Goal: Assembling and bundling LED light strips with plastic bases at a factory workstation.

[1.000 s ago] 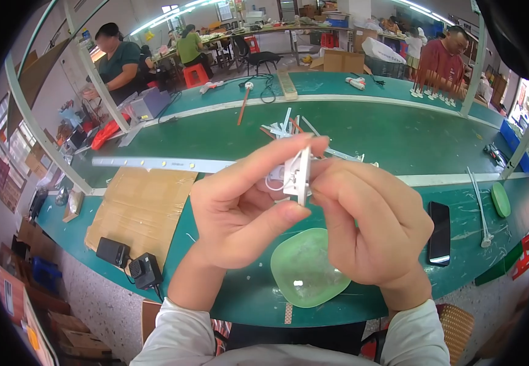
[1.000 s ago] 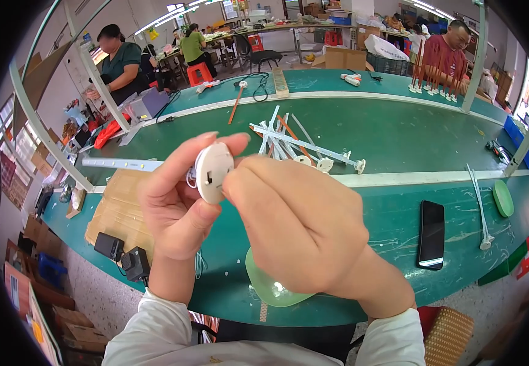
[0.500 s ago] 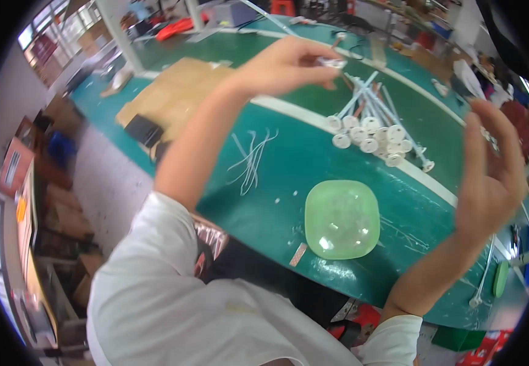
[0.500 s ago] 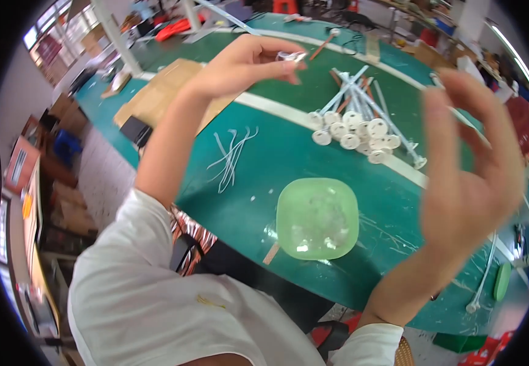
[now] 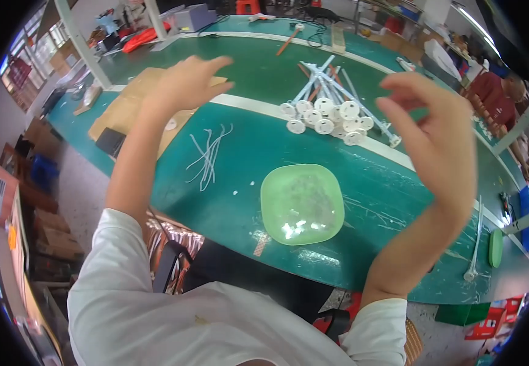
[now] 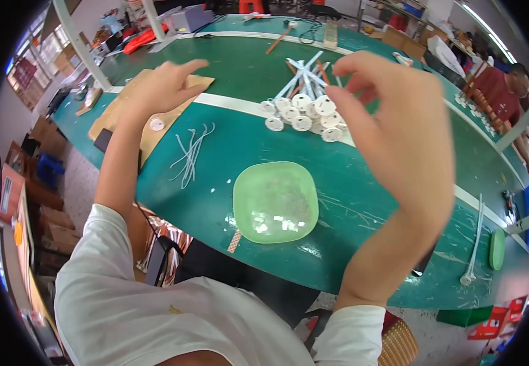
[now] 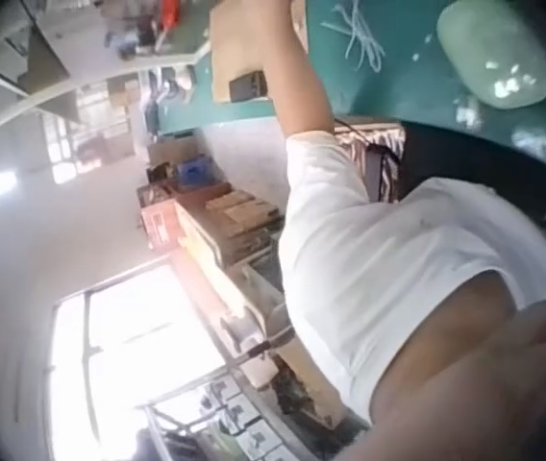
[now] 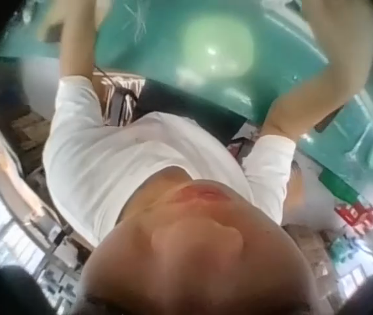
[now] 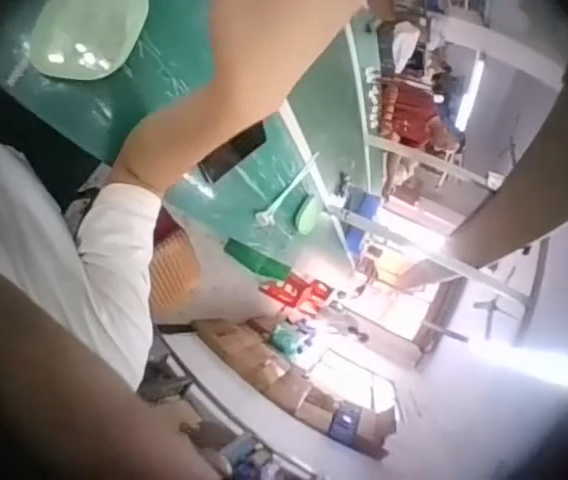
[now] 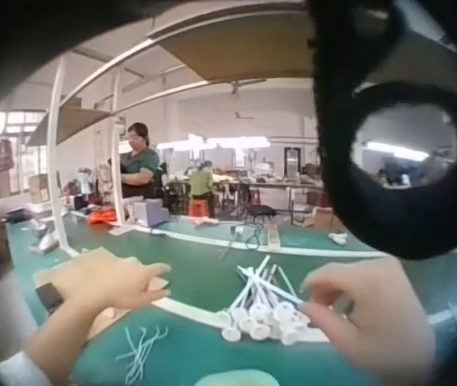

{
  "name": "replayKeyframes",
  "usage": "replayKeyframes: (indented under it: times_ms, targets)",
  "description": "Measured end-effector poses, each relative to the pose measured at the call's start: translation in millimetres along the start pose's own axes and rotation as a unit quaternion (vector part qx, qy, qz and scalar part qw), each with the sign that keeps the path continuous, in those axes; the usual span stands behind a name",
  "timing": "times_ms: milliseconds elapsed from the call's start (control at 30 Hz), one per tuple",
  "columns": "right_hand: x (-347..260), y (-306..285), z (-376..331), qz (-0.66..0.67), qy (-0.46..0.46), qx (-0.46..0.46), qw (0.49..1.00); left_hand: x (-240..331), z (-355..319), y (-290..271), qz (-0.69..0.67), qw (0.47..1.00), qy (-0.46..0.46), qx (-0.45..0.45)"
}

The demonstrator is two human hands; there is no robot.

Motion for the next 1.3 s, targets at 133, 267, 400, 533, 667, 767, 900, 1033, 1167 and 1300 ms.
replayKeyframes:
  times_ms: [133, 267, 400, 533, 667, 767, 900, 1033, 1167, 1300]
  targets:
    - [70, 34, 25, -0.129, 0.001, -0.056, 0.99, 123, -12, -53, -0.181, 0.931, 0.304, 0.094]
    - [123, 50, 44, -0.122, 0.047, -0.089, 0.987, 146, -45, -51, -0.17, 0.846, 0.505, 0.019]
    - [222, 50, 19, -0.216, 0.199, -0.01, 0.956, 142, -62, -50, -0.087, 0.872, 0.475, -0.076]
    - [244, 77, 6, -0.146, 0.368, -0.132, 0.909, 134, -67, -55, -0.099, 0.857, 0.489, -0.131]
    - [211, 50, 20, -0.123, 0.367, -0.14, 0.912, 131, -56, -55, -0.131, 0.853, 0.503, -0.056]
    - [161, 2, 11, 0.132, 0.307, 0.041, 0.942, 147, -40, -60, -0.167, 0.856, 0.489, -0.009]
    - [81, 17, 30, 0.522, 0.049, 0.066, 0.849, 149, -18, -60, -0.256, 0.833, 0.462, 0.167]
    - [23, 54, 39, 0.537, 0.014, -0.015, 0.843, 147, -14, -58, -0.253, 0.86, 0.386, 0.218]
    - [10, 56, 36, 0.601, 0.025, 0.029, 0.798, 150, -14, -56, -0.258, 0.846, 0.411, 0.22]
    - [2, 43, 28, 0.344, 0.078, 0.084, 0.932, 152, -6, -55, -0.341, 0.794, 0.458, 0.209]
Point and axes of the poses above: each hand's wrist, its own z-axis towards the middle knuckle, its own y-axis out of the palm, x = y × z, the point moved 3 cm from there along z, towards the middle knuckle, and after that the axes turned 15 degrees about -x, right-handed, at the moved point
